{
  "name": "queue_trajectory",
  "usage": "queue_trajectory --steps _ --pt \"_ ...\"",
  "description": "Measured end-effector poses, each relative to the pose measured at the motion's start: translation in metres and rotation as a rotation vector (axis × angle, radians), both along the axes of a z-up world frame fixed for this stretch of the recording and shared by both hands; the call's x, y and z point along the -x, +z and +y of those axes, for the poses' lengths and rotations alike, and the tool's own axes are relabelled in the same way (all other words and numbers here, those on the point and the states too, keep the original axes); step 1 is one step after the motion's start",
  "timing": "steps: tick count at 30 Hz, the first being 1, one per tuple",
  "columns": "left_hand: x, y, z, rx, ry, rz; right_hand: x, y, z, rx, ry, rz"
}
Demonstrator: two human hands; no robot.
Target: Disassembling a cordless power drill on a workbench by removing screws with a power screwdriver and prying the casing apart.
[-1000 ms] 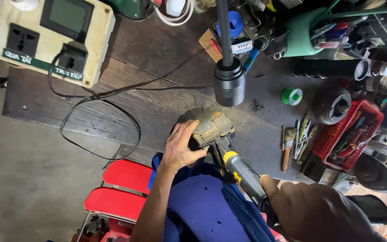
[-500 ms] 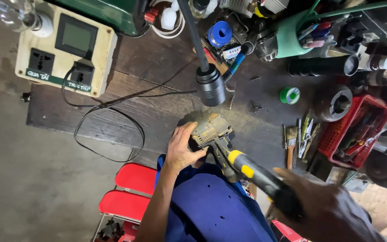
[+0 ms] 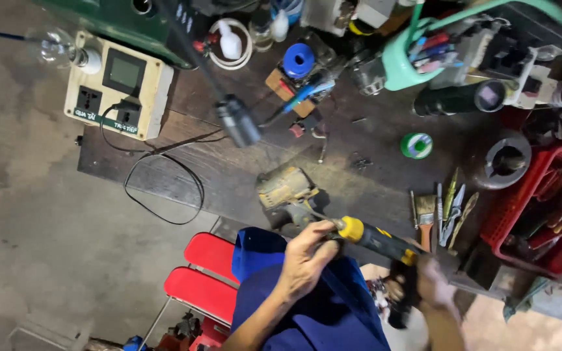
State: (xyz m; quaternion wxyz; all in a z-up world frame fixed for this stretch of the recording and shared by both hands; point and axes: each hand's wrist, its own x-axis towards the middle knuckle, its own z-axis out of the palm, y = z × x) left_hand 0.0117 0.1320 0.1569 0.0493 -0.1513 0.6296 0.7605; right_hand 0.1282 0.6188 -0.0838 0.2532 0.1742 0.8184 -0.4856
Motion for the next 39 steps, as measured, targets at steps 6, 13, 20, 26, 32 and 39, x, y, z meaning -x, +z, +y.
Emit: queue_trajectory --steps 6,13,20,26,32,39 --pt "0.037 -0.02 0.115 -0.426 0.421 -0.069 0.113 0.112 -0.184 0.72 -0.797 -0.594" --pt "0.036 -0.059 0.16 -0.319 0.723 -0.273 0.128 0.065 -0.155 0.096 0.198 -0.592" --pt "0.031 -0.032 0.188 -0.118 0.573 -0.154 0.17 0.196 -0.141 0.276 0.327 0.452" --pt "0.028 -0.043 0.211 -0.093 0.35 -0.025 0.221 0.291 -0.132 0.491 0.298 0.69" --pt "0.033 -0.023 0.228 -0.144 0.193 -0.132 0.228 0.277 -0.127 0.39 0.144 0.782" --pt "0.039 -0.008 0.24 -0.163 0.184 -0.282 0.228 0.254 -0.109 0.518 0.174 0.474"
